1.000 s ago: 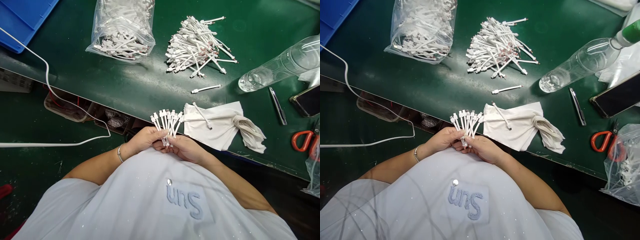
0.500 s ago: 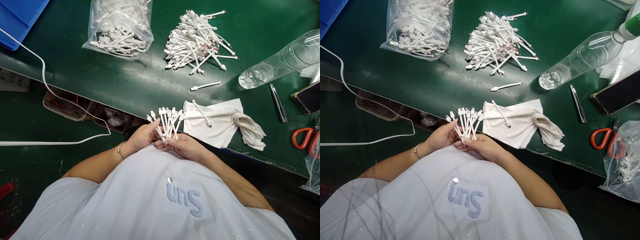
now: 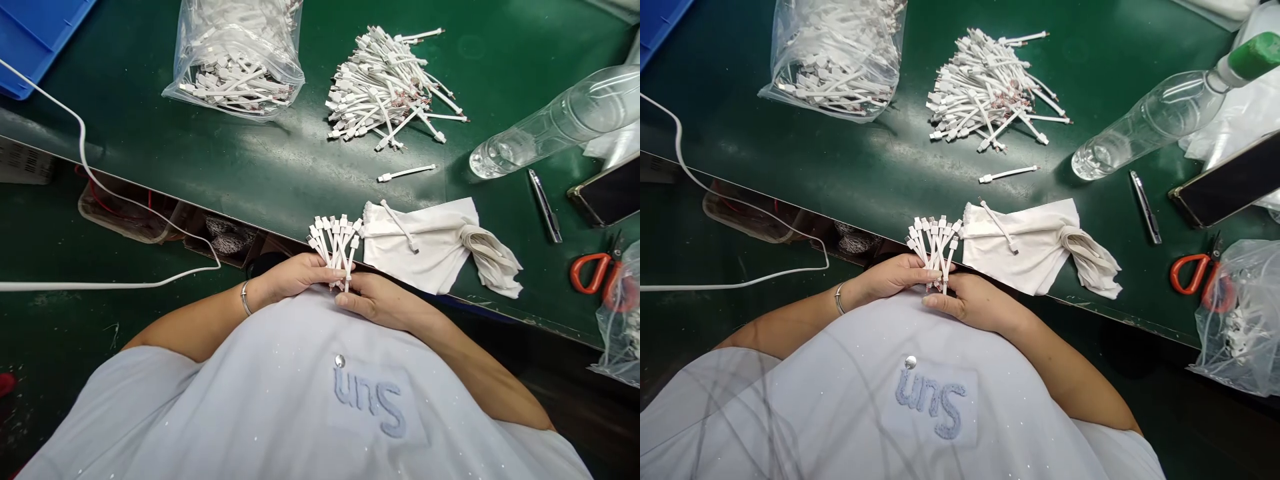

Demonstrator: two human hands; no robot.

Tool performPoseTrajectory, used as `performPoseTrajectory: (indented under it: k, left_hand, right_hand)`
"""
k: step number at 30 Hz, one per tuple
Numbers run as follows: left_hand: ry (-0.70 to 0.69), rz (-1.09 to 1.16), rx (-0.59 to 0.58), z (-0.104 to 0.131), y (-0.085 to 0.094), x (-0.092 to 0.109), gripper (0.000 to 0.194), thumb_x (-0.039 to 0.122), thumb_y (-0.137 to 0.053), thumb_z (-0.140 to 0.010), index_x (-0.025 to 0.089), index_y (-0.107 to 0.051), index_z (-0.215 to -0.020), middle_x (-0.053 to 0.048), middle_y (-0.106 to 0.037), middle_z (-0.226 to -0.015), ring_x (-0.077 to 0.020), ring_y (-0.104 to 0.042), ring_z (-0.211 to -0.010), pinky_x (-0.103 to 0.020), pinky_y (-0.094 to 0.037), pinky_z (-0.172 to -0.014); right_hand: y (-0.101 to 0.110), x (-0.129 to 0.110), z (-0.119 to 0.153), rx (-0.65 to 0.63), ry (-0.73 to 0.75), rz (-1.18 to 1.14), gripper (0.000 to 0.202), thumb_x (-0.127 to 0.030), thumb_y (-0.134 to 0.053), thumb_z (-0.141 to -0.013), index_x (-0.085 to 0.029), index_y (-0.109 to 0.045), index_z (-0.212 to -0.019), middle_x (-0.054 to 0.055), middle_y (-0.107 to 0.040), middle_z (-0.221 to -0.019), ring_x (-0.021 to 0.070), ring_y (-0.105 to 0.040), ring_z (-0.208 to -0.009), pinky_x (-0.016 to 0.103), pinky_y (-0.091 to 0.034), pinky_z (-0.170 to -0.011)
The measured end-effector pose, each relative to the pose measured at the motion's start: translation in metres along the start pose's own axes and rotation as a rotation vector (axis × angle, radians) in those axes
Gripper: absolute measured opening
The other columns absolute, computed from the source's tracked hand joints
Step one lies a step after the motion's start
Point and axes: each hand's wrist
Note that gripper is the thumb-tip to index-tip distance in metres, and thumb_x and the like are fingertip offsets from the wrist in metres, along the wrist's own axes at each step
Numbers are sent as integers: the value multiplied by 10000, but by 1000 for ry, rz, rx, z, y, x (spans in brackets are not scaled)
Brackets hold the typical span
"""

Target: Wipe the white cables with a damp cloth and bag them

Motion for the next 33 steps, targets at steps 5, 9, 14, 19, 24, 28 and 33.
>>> performPoseTrajectory:
  k: [5,9,14,19,24,28,33]
  left_hand:
    - [6,115,-64,3,-2,1,384,228,-803,-658,129,-694,-1012,-81,-728,-946,-153,-660,-834,-265,-469,-829]
    - [14,194,-103,1,0,-3,339,168,-779,-686,112,-678,-1005,-99,-732,-949,-175,-685,-866,-308,-469,-909]
    - [0,237,-142,-2,4,-6,349,127,-772,-686,110,-665,-1018,-116,-726,-1004,-205,-693,-918,-358,-455,-966]
    - [-22,230,-154,-3,7,-8,338,130,-764,-702,106,-661,-1023,-128,-723,-1014,-208,-697,-911,-373,-433,-993]
    - [-20,241,-170,-2,8,-6,349,108,-778,-678,101,-668,-1008,-124,-727,-996,-206,-697,-899,-385,-423,-1004]
    - [-17,249,-203,-1,9,-5,341,105,-793,-651,113,-684,-975,-109,-729,-985,-208,-690,-910,-371,-429,-989]
    - [17,270,-175,2,7,-2,353,94,-800,-638,114,-686,-972,-102,-730,-966,-193,-692,-888,-346,-440,-967]
  right_hand:
    - [20,-24,23,-39,-183,263,439,-580,-531,-831,-193,-685,-692,16,-608,-591,130,-493,-525,252,-329,-516]
    - [38,-40,4,322,-4,288,336,-451,-507,-890,-187,-679,-773,19,-617,-681,137,-524,-630,254,-360,-588]
    - [50,-44,-57,492,198,552,243,-307,-676,-780,-176,-686,-984,73,-587,-927,235,-506,-951,353,-378,-825]
    - [48,-50,-82,360,141,640,127,-269,-712,-733,-162,-656,-771,54,-520,-826,215,-462,-866,347,-350,-785]
    - [48,-56,-77,330,162,641,157,-235,-684,-756,-167,-567,-677,51,-540,-820,193,-450,-828,334,-336,-784]
    - [45,-60,-57,345,293,600,105,-216,-583,-843,-186,-537,-753,32,-576,-775,183,-480,-799,316,-354,-747]
    - [37,-59,-21,559,440,384,66,-230,-571,-868,-208,-553,-808,10,-602,-773,150,-545,-729,299,-413,-705]
Point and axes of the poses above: each hand's wrist, its own z-axis away from the middle knuckle, its own y-axis out of the back of the hand, x = y × z
